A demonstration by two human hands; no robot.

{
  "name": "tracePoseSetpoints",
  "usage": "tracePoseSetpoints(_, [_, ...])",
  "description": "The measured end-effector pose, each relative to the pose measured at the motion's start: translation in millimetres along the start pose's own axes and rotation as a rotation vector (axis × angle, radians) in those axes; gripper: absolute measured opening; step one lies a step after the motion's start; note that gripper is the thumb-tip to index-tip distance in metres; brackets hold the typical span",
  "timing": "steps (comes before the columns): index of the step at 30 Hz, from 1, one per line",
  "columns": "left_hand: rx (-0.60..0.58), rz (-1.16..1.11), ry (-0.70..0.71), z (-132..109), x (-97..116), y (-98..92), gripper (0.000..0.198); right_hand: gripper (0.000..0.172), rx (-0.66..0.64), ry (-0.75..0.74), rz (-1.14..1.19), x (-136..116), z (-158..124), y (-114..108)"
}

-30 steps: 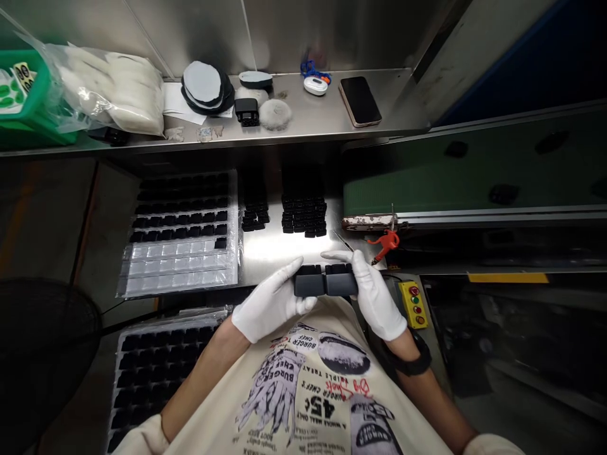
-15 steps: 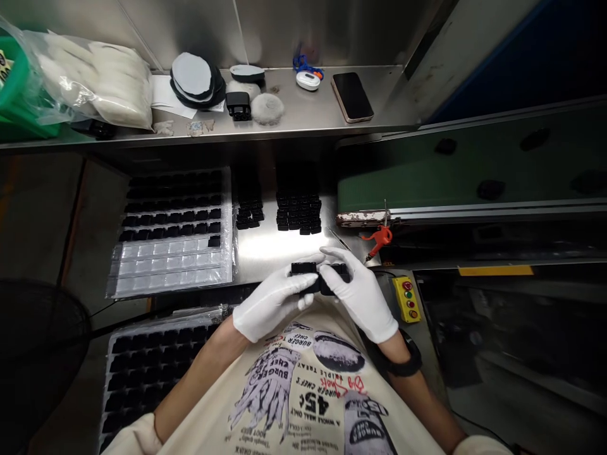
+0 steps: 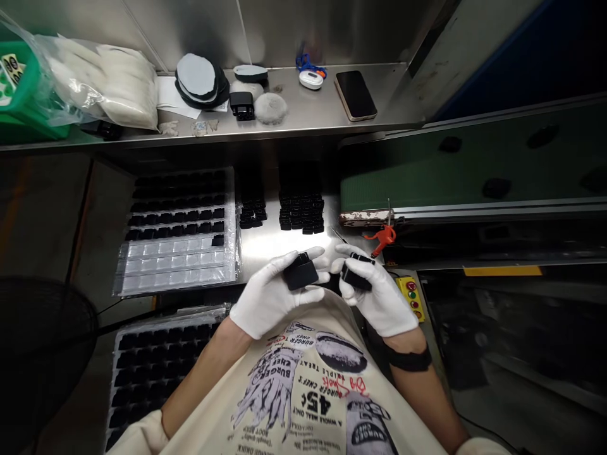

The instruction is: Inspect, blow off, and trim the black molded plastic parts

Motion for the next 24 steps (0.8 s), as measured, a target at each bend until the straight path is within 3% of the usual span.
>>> tracePoseSetpoints(4, [0.024, -0.117, -0.066, 1, -3, 4.2, 0.056, 0.03, -0.011, 0.038, 0.086, 0, -1, 6])
tracePoseSetpoints(8, [-0.026, -0.18, -0.095, 2, -4, 14.0, 0.066, 0.046, -0.039, 0.111, 0.157, 6, 0, 15])
tracePoseSetpoints(18, [0.038, -0.079, 0.0, 6, -3, 13.6, 0.057, 0.05, -0.216, 0.241, 0.286, 22, 0, 28])
tracePoseSetpoints(24, [0.093, -0.101, 0.02, 5, -2, 16.3, 0.057, 0.062, -0.198, 0.212, 0.213, 28, -1, 24])
Point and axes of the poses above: each hand's wrist, its own z-axis towards the middle knuckle, its own y-axis out of the palm, x = y × z, the point moved 10 cm from there along z, towards the middle knuckle, and after that the axes turned 11 degrees about z, right-handed, at the moved point
